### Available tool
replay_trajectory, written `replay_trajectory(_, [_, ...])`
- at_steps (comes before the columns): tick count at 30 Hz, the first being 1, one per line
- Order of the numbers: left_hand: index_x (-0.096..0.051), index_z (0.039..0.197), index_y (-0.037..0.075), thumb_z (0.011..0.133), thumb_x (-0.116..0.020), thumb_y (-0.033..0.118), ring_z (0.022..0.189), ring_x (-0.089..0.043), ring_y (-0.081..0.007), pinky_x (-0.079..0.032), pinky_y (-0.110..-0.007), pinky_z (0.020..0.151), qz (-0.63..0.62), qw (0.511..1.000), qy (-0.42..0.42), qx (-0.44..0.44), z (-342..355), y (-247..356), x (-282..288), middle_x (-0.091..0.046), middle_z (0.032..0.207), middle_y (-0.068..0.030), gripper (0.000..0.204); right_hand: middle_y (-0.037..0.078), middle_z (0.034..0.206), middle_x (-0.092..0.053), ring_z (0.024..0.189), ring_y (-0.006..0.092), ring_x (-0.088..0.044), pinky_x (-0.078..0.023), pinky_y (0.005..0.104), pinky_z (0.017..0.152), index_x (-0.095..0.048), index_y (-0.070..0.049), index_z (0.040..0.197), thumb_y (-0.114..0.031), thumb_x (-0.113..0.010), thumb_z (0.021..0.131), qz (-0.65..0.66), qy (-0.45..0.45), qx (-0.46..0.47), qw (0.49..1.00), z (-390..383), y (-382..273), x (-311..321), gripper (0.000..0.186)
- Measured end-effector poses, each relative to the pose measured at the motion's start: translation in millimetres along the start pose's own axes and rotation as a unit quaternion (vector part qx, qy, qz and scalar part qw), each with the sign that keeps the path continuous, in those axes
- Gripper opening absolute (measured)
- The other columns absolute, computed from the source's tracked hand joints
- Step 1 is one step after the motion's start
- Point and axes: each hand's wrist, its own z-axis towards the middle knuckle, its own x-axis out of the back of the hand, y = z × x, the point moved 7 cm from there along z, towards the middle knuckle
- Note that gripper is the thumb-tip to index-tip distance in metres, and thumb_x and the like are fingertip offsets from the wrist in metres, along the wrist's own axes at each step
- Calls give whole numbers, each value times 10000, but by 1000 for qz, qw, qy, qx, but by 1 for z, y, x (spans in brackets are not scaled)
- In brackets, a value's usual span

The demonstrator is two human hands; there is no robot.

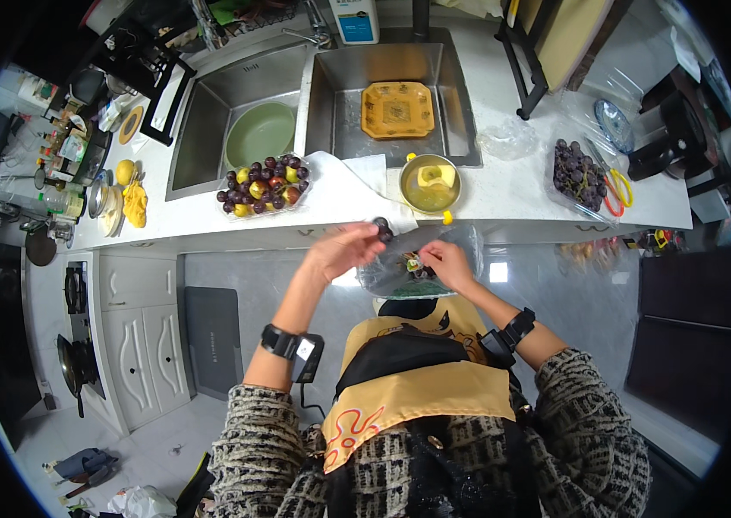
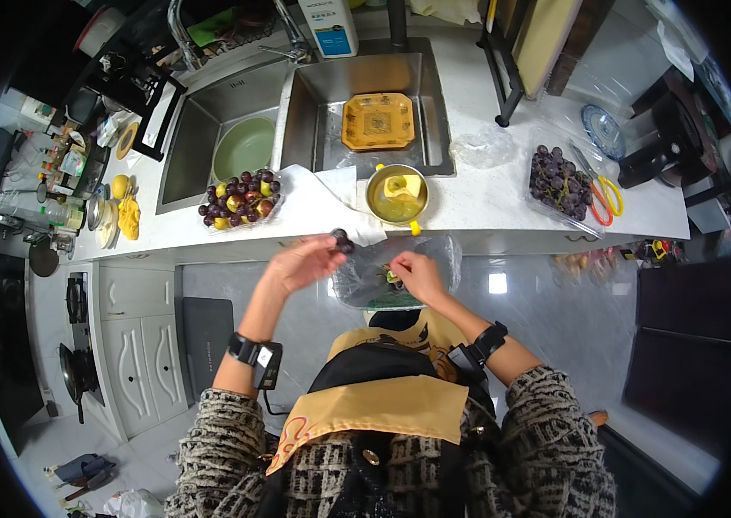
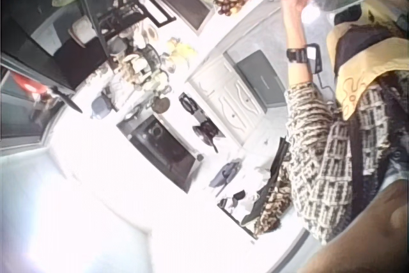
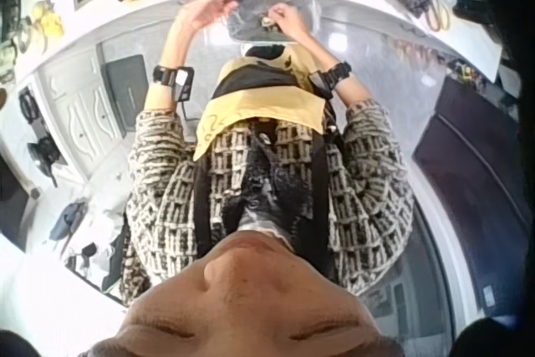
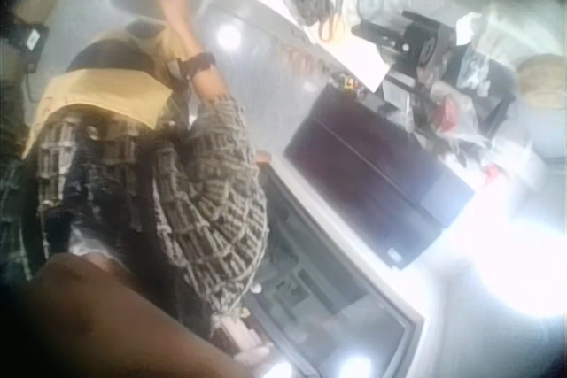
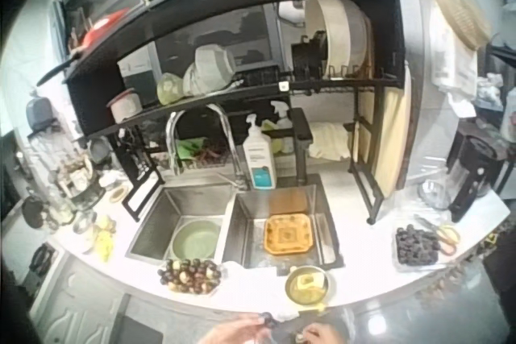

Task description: The person washes grapes and small round fruits in a kitchen sink using running water. They rinse the fruit in a bowl, transfer some to the counter, and later remove individual grapes from stems into a container.

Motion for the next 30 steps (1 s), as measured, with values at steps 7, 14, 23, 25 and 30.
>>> replay_trajectory(7, [-525,967,38,776,-647,211,828,-576,-235,-469,-316,687,-148,967,-9,209,44,-99,14,-578,921,-183,285,57,890,-624,792,85,-564,-455,225,675,-588,-36,1058,-94,-539,849,173,19,81,981,-12,-53,8,222])
replay_trajectory(14, [-520,974,-11,801,-604,129,922,-571,-282,-502,-342,806,-160,974,-20,160,60,-113,8,-549,962,-198,238,81,836,-630,744,133,-597,-474,247,654,-623,-26,965,-46,-599,782,161,50,86,982,-17,-52,12,186])
replay_trajectory(23, [-577,817,-31,765,-615,4,818,-584,-201,-523,-321,809,-97,993,9,62,72,-116,10,-575,852,-105,74,115,774,-626,673,259,-601,-464,324,575,-640,-26,820,-108,-607,766,-115,143,212,960,-30,-74,32,104])
replay_trajectory(25, [-574,813,-27,765,-615,3,806,-582,-196,-522,-327,811,-81,995,8,58,72,-115,9,-576,851,-102,70,121,757,-625,657,270,-599,-464,337,569,-634,-21,802,-114,-602,770,-102,150,178,967,-28,-69,32,103])
replay_trajectory(30, [-557,824,-28,766,-608,-8,801,-587,-197,-522,-336,816,-75,995,-10,61,67,-112,4,-575,853,-102,80,146,742,-625,650,274,-612,-471,338,582,-616,1,798,-114,-595,772,2,143,64,988,-18,-36,27,119])
